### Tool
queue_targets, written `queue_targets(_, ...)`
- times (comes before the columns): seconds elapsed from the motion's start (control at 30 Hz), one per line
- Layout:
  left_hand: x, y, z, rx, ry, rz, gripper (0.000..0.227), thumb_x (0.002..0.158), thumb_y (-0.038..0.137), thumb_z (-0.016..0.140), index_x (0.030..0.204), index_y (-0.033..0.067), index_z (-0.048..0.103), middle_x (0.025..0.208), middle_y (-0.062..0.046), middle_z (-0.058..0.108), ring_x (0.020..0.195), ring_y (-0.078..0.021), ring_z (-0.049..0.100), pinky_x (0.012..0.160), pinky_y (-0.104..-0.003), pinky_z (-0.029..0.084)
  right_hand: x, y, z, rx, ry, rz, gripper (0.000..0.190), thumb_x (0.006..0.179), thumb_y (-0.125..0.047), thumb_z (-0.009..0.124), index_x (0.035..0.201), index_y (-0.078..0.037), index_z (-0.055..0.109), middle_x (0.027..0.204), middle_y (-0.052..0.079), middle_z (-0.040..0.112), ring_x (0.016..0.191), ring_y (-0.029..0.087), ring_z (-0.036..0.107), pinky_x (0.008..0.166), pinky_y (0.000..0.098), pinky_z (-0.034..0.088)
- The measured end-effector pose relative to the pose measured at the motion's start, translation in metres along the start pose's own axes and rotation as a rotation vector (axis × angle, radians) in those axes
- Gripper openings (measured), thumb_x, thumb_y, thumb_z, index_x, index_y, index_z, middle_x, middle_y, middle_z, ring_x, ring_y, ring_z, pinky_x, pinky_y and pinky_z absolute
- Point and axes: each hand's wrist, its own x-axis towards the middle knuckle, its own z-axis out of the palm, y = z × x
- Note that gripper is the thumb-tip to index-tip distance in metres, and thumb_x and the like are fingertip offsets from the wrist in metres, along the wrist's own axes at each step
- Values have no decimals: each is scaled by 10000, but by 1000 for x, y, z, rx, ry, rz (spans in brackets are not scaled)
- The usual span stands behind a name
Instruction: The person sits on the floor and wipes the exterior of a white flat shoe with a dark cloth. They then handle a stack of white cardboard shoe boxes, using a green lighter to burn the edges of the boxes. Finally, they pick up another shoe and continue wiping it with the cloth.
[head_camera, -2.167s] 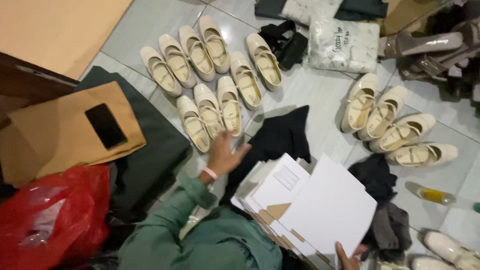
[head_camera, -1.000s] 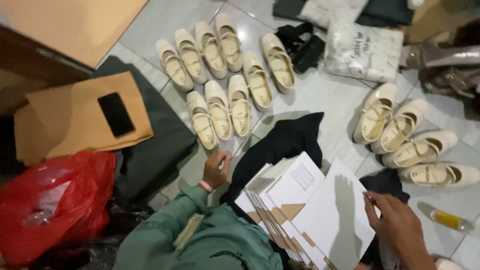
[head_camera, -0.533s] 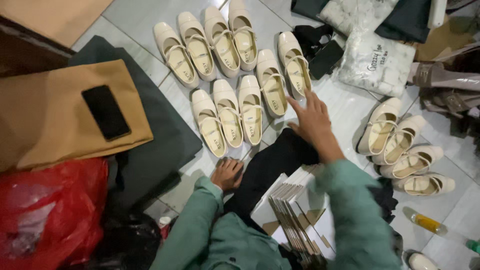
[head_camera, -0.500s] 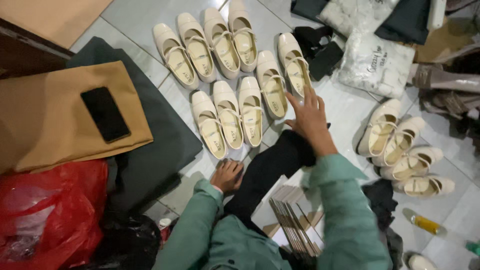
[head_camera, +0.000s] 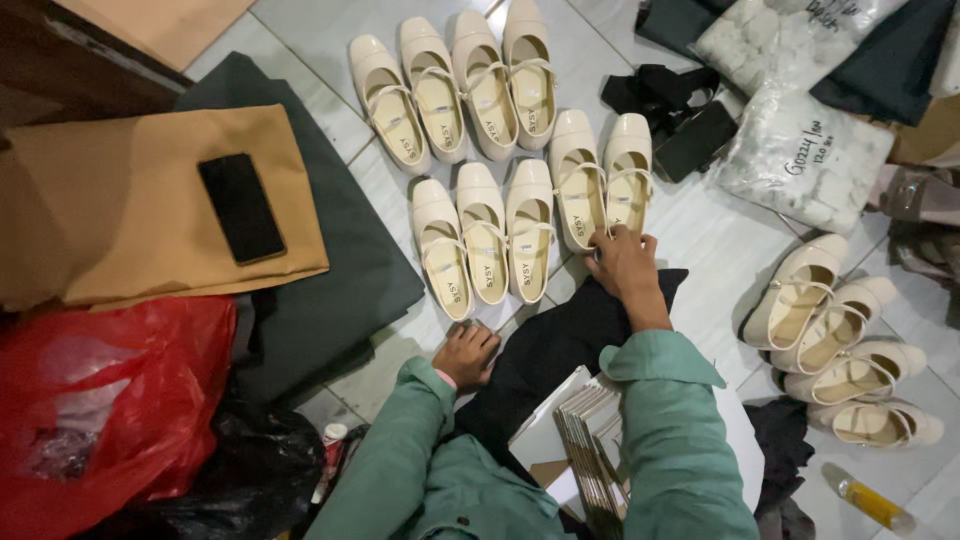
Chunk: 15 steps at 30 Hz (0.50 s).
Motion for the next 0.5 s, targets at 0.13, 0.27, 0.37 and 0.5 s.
queue_targets(0.13,2,4,0,-52,-55,-32,415,750,265,735,1111,96,621,1072,-99,595,1041,-300,583,897,-448,470,-2,-1,-6,60,-102,17,383,850,-333,784,1180,-187,655,1256,120,621,1194,318,594,1005,508,461)
queue_targets(0.27,4,2,-4,-30,-72,-22,423,726,272,735,1092,91,624,1048,-111,591,1020,-310,580,881,-461,465,-5,-19,-13,-83,28,-46,478,720,-367,822,1115,-146,667,1202,162,625,1141,401,612,970,551,463)
queue_targets(0.37,3,3,-2,-56,-78,-46,401,757,288,734,1089,95,622,1041,-111,586,1025,-315,578,881,-465,464,-8,-29,-13,-87,-7,-4,530,712,-398,831,1119,-108,656,1144,208,617,1056,435,632,914,540,477)
queue_targets(0.5,-2,-1,7,-104,-108,-59,409,760,310,746,1075,83,618,1036,-129,592,1019,-341,582,877,-490,467,-10,-27,-6,-63,27,13,371,895,-319,761,1176,-102,653,1138,183,643,983,421,663,865,513,515)
